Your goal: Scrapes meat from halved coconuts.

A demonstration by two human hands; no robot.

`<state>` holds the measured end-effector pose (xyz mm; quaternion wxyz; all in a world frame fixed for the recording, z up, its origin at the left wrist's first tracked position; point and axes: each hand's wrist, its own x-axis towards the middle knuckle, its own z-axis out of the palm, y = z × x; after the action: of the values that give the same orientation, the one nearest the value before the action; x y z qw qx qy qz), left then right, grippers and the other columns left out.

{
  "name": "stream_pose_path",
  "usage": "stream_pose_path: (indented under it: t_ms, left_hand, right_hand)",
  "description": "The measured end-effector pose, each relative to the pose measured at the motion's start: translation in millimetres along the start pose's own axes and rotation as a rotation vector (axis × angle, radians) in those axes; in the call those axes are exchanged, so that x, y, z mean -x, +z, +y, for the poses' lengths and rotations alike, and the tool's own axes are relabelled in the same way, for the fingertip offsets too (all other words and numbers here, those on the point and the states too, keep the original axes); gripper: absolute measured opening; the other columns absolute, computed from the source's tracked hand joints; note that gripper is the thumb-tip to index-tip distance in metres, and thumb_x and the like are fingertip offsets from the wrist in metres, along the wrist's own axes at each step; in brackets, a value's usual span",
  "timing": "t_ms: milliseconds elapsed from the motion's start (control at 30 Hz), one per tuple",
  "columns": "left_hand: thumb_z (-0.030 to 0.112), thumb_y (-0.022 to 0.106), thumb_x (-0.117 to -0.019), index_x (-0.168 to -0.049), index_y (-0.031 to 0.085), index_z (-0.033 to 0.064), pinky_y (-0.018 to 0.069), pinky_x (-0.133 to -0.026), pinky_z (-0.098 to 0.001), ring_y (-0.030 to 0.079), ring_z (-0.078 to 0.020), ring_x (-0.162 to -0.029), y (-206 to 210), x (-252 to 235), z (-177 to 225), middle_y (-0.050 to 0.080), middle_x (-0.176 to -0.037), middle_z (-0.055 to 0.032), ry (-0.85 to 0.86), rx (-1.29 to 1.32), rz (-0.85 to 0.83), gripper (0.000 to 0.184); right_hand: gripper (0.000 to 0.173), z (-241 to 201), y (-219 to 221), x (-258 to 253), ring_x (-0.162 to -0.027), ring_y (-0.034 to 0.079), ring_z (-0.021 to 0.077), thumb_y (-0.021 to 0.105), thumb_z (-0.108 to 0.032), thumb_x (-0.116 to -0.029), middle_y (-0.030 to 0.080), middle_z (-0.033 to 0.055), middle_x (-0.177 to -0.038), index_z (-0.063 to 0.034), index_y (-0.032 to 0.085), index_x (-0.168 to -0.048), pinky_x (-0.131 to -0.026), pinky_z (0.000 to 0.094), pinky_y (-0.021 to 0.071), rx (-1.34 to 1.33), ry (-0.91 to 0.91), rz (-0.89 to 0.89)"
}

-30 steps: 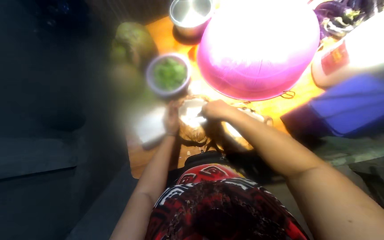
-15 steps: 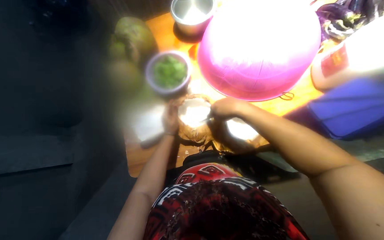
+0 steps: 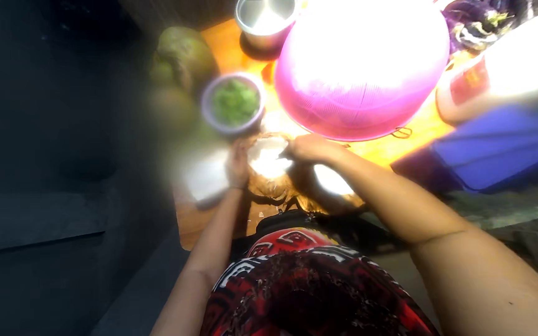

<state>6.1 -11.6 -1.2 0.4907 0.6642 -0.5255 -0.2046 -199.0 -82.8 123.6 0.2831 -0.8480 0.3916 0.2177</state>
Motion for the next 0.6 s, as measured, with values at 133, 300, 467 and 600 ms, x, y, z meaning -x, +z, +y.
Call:
stream_pose_path:
  t_ms: [133, 300, 467, 600]
  left_hand:
    - [0.020, 0.046, -0.1099, -0.137, 0.060, -0.0006, 0.0524, -0.100, -0.0352, 0.069, -0.0187, -0.110, 0, -3, 2, 0.069, -0.124, -0.0183, -0.030, -0.018, -0.011, 0.037]
    - [0.020, 0.046, -0.1099, -0.136, 0.061, -0.0013, 0.0513, -0.100, -0.0342, 0.067, -0.0170, -0.111, 1, -5, 10, 0.069, -0.125, -0.0178, -0.072, 0.009, -0.021, 0.037]
    - [0.022, 0.048, -0.1099, -0.135, 0.062, 0.0009, 0.0519, -0.099, -0.0314, 0.067, -0.0127, -0.110, 5, -12, 13, 0.069, -0.125, -0.0152, -0.090, 0.019, -0.041, 0.036]
    - [0.021, 0.048, -0.1098, -0.133, 0.063, -0.0004, 0.0518, -0.099, -0.0278, 0.067, -0.0086, -0.109, 3, -12, 11, 0.070, -0.123, -0.0132, -0.062, 0.051, -0.038, 0.035]
  right_hand:
    - [0.023, 1, 35, -9, -0.107, 0.067, 0.0444, 0.059, -0.022, -0.1036, 0.071, 0.0219, -0.109, -0.0071, 0.074, -0.113, -0.084, 0.0680, 0.0496, -0.073, -0.018, 0.071]
    - [0.026, 15, 31, 12, -0.113, 0.066, 0.0401, 0.057, -0.021, -0.1053, 0.072, 0.0189, -0.116, -0.0149, 0.074, -0.123, -0.093, 0.0659, 0.0489, -0.284, 0.037, 0.044]
    - [0.038, -12, 73, -16, -0.125, 0.063, 0.0350, 0.044, -0.018, -0.1108, 0.068, 0.0194, -0.131, -0.0129, 0.062, -0.144, -0.107, 0.0564, 0.0462, -0.849, 0.037, 0.299]
    - [0.037, -3, 83, -13, -0.119, 0.066, 0.0336, 0.046, -0.019, -0.1101, 0.071, 0.0183, -0.125, -0.0144, 0.063, -0.143, -0.103, 0.0561, 0.0486, -0.765, -0.044, 0.228]
